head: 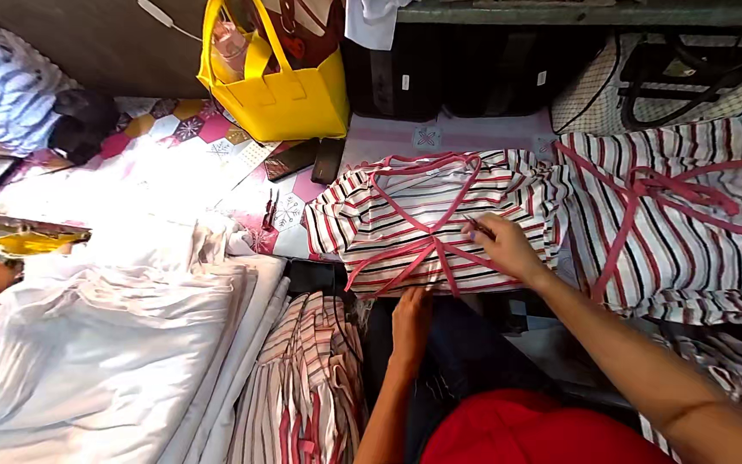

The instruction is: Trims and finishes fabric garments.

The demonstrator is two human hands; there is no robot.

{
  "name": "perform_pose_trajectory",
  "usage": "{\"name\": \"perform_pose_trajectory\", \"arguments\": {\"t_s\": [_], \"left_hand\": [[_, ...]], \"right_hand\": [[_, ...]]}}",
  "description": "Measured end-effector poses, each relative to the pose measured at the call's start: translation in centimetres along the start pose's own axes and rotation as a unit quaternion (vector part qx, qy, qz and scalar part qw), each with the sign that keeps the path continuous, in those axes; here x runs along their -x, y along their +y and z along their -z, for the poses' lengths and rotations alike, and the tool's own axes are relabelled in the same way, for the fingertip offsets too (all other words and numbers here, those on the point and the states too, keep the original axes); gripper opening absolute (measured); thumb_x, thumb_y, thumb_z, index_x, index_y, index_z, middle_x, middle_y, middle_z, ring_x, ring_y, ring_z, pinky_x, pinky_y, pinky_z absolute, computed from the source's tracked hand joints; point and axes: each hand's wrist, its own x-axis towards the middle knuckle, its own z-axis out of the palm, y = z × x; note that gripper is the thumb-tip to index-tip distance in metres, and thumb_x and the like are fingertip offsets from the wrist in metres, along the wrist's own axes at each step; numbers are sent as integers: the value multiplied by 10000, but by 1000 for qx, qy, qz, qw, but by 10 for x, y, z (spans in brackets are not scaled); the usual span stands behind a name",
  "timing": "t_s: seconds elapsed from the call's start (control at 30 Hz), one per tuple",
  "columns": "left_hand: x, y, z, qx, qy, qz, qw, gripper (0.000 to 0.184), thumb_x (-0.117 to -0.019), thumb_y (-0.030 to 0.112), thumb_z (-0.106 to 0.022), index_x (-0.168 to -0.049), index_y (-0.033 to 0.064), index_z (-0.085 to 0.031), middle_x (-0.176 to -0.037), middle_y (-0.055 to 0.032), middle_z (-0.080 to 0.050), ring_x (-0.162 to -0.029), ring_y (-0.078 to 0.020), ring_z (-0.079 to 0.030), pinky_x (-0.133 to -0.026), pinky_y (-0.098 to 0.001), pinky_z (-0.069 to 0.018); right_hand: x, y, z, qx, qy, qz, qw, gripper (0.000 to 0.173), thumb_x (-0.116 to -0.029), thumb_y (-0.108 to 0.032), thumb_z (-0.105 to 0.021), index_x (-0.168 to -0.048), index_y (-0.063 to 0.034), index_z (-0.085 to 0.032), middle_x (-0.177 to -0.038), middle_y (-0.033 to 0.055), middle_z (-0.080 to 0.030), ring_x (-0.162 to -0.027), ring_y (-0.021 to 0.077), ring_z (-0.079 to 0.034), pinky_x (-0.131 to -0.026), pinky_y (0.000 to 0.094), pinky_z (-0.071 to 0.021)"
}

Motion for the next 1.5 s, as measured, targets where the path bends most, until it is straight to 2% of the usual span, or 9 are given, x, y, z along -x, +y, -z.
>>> {"name": "perform_pose_trajectory", "arguments": {"t_s": [0.13, 0.27, 0.33, 0.47, 0.73, 0.83, 1.03, 1.17, 1.5], "left_hand": [[20, 27, 46, 29, -249, 99, 963, 183, -967, 143, -674, -989, -14, -767, -949, -173, -752, -929, -329, -730, -885, -564, -560], [-13, 33, 38, -77, -31, 104, 991, 331, -969, 225, -692, -1136, -60, -710, -1113, -254, -690, -1066, -420, -674, -919, -571, -542], [-23, 27, 35, -91, -127, 135, 978, 281, -1020, 191, -600, -1129, -43, -714, -1109, -241, -712, -1085, -411, -683, -953, -593, -521], [-10, 33, 61, -68, 60, 140, 986, 322, -998, 233, -643, -1049, -75, -723, -1000, -250, -722, -958, -396, -713, -879, -581, -553], [9, -58, 136, -75, 246, 230, 939, 257, -958, 125, -665, -1016, -121, -713, -943, -290, -714, -889, -424, -706, -864, -602, -535], [10, -25, 180, -166, 175, 358, 902, 343, -1041, 161, -566, -1195, -132, -660, -1243, -386, -615, -1238, -550, -558, -1058, -678, -391], [-134, 33, 142, -161, 162, 42, 973, 416, -1010, 211, -625, -1320, -66, -627, -1436, -312, -526, -1368, -485, -467, -1132, -637, -352], [-219, -6, 85, -226, 74, 23, 971, 501, -974, 306, -674, -1331, -41, -620, -1510, -295, -460, -1447, -489, -365, -1151, -718, -246], [-216, -34, 98, -40, 225, -112, 967, 231, -997, 68, -574, -1133, -76, -694, -1225, -249, -686, -1220, -389, -634, -1095, -551, -452]], "right_hand": [[45, -2, -18, -35, 28, 47, 998, 187, -959, -167, -673, -1032, -36, -783, -993, 117, -725, -829, 134, -651, -761, 288, -538], [59, 6, -62, 63, 6, 135, 989, 270, -896, -187, -761, -1144, -81, -767, -1100, 151, -723, -889, 291, -724, -737, 492, -590], [67, 9, -73, 124, -38, 139, 982, 162, -920, -136, -700, -1039, -56, -775, -1065, 166, -730, -813, 352, -730, -649, 564, -570], [73, -10, -26, 33, -219, 76, 972, 264, -1002, -191, -643, -983, 47, -753, -1045, 198, -723, -985, 329, -693, -923, 526, -524], [43, -9, 33, 30, -52, 97, 993, 253, -1034, -123, -547, -1093, 14, -752, -1196, 175, -700, -1074, 272, -683, -969, 464, -535], [24, 1, 68, 52, 21, 52, 997, 195, -1011, -85, -611, -1090, 19, -755, -1198, 192, -690, -1035, 311, -678, -934, 519, -530], [-88, 21, 93, 104, 80, -7, 991, 328, -927, -119, -750, -1243, -36, -722, -1329, 216, -643, -1219, 442, -599, -1018, 677, -438], [-133, 48, 70, 92, 33, -71, 993, 255, -912, -108, -741, -1143, 0, -732, -1188, 267, -678, -1148, 465, -624, -976, 697, -459], [-106, 71, 72, 51, 43, 47, 997, 229, -964, -80, -689, -1184, -25, -720, -1095, 181, -732, -1004, 368, -701, -907, 640, -521]]}}
